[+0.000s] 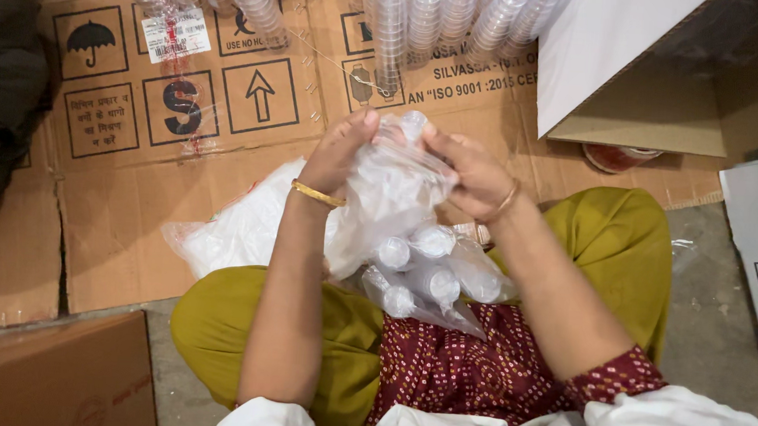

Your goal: The person sits on the floor and packs stacks of clear plastic cups into clear poly bags, twisting and tying each bag closed. They place filled bags onto a pile in their lap, reach into a carton for more cup stacks, and set filled bags aside.

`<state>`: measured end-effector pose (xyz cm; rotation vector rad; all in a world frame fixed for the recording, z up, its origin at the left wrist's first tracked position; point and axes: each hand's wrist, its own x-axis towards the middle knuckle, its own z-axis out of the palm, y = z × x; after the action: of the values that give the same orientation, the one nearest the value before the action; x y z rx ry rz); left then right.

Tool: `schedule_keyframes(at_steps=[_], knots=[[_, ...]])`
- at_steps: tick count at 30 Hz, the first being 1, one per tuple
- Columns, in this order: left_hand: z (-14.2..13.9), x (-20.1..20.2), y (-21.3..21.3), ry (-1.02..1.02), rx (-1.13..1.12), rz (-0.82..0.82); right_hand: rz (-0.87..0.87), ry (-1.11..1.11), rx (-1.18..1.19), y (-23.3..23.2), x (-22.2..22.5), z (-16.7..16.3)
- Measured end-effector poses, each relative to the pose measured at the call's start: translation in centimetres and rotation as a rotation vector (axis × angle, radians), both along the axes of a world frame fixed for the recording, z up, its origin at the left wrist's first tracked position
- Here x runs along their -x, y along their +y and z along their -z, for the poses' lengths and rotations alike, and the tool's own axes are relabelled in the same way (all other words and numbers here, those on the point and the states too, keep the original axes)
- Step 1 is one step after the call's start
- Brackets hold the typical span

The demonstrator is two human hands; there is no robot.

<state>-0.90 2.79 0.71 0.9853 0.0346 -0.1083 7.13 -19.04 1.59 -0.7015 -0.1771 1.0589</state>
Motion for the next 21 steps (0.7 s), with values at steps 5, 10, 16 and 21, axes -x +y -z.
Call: schedule_keyframes(at_steps=[5,10,16,21], knots=[[1.4,-0.3,-0.3,0.08,0.092,-0.044,0.153,0.029,-0.207,-1.4,-2.0,0.1],[8.4,-2.2,-1.1,0.162,-0.217,-0.26,0.223,-0.089,0.337,1.2,-4.8,5.4],[15.5,-1.9,-1.5,0.433,-1.097,-0.347,0.243,-0.255,0.76,3.2,-3.8,11.1],[15.5,-0.7,-1.8,0.437,-1.285,-0.161,0.079,-0.44,1.137,3.6,-2.6,10.9]])
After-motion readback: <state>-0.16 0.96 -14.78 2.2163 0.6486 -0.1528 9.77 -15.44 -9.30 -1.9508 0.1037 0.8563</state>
